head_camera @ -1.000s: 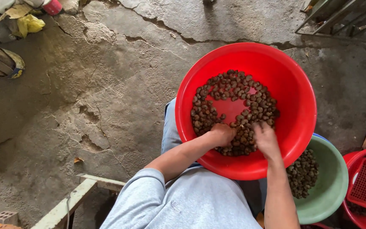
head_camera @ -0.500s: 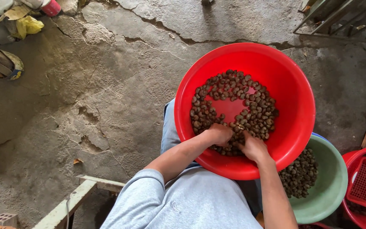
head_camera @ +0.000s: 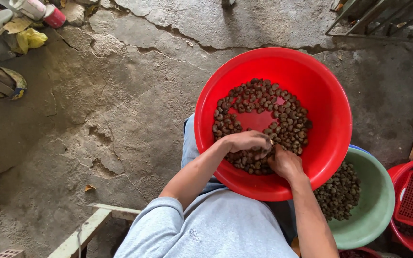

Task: Sorting nuts by hand in a large red bowl, sifting through them and picking out specific ones to place in adjacent containers.

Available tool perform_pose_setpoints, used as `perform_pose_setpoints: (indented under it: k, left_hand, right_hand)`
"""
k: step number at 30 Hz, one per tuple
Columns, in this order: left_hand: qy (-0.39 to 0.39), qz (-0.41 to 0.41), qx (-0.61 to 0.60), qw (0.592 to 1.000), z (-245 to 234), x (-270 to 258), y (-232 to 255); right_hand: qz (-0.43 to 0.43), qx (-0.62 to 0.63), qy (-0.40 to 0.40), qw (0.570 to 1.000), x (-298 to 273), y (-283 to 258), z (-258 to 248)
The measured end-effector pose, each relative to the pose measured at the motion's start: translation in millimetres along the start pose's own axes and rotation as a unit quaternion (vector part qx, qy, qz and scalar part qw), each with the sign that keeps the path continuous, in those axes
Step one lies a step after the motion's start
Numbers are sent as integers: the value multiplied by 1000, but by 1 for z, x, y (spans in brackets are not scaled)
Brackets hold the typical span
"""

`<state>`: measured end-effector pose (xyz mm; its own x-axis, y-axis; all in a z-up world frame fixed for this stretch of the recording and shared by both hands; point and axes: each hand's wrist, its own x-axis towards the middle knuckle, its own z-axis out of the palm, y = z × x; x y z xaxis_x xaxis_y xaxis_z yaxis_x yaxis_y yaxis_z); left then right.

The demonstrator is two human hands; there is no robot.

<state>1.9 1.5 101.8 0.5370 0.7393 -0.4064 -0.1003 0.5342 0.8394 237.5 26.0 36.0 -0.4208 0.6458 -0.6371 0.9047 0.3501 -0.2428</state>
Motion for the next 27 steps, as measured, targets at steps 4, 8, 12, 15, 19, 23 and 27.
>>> perform_pose_setpoints:
  k: [4,8,12,15,19,23,27]
  left_hand:
    - [9,51,-117,992,-6,9,-14]
    - [123,-12,25,992,-6,7,-18]
    - [27,-78,330,941,0,5,-23]
    - [-32,-104,492,864,-7,46,-92]
    - [-82,-146,595,786,3,60,-121]
    - [-98,-174,616,762,0,68,-136]
    - [-93,-167,606,772,3,52,-105]
  right_hand:
    - [69,98,0,993,-17,-23,-38]
    - [105,525,121,836,-32,-28,-69]
    - [32,855,104,507,-26,3,-71]
    - [24,863,108,492,-18,17,-61]
    - [29,815,122,566,-23,1,-61]
    - [20,682,141,718,-26,-14,-53]
    - [-13,406,74,911,-13,-2,-24]
